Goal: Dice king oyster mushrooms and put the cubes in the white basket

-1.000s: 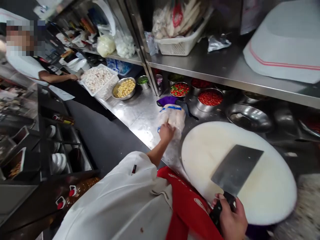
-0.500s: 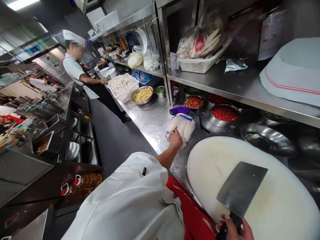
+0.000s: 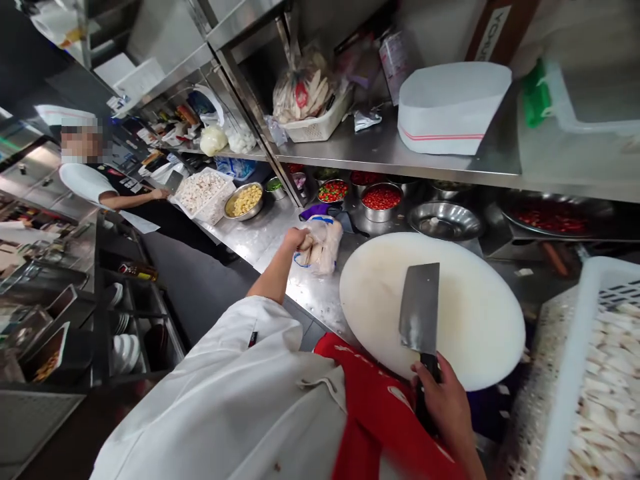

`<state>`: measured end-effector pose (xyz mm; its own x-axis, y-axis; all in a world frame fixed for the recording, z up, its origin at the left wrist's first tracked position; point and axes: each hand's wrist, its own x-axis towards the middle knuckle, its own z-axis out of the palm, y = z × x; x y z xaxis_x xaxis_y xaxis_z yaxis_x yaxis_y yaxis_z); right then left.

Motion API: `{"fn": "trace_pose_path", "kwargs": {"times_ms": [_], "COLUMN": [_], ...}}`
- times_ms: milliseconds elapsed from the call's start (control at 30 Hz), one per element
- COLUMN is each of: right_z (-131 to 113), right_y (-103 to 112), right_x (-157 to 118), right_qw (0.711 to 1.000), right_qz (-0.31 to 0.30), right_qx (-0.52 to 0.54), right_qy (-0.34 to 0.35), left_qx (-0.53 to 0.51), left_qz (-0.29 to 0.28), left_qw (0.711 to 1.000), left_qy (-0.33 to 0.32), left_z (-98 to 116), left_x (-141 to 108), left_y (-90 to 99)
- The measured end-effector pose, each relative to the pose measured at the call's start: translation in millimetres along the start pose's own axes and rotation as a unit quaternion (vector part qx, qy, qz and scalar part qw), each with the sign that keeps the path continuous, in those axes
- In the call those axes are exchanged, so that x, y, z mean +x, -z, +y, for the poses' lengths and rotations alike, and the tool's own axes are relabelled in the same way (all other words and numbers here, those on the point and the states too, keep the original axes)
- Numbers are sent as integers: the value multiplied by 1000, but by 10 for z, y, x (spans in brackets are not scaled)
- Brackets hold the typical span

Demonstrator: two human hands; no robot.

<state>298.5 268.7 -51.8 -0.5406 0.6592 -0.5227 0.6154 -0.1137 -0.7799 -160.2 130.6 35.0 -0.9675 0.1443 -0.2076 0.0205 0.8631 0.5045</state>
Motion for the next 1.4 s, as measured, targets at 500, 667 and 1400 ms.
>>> {"fn": "trace_pose_path", "kwargs": {"times_ms": [500,667,1400], "right_z": [19,-200,-262], "right_y": [19,59,260], "right_x": [26,-93,-332], "right_qw": [998,977,995], "right_qz": [-16,-42,-68], "right_qx": [63,209,28], "right_qy": [-20,-6,74], "left_qx": [-381,-378,-6], "left_qz": [-391,-481,-232], "left_qw": [835,773,752], "left_qy": [-71,-165,-617], "left_z": [-1043,-268,22], "left_x": [-1406,-1380,-885], "left_y": [-430,-999,-1815]}}
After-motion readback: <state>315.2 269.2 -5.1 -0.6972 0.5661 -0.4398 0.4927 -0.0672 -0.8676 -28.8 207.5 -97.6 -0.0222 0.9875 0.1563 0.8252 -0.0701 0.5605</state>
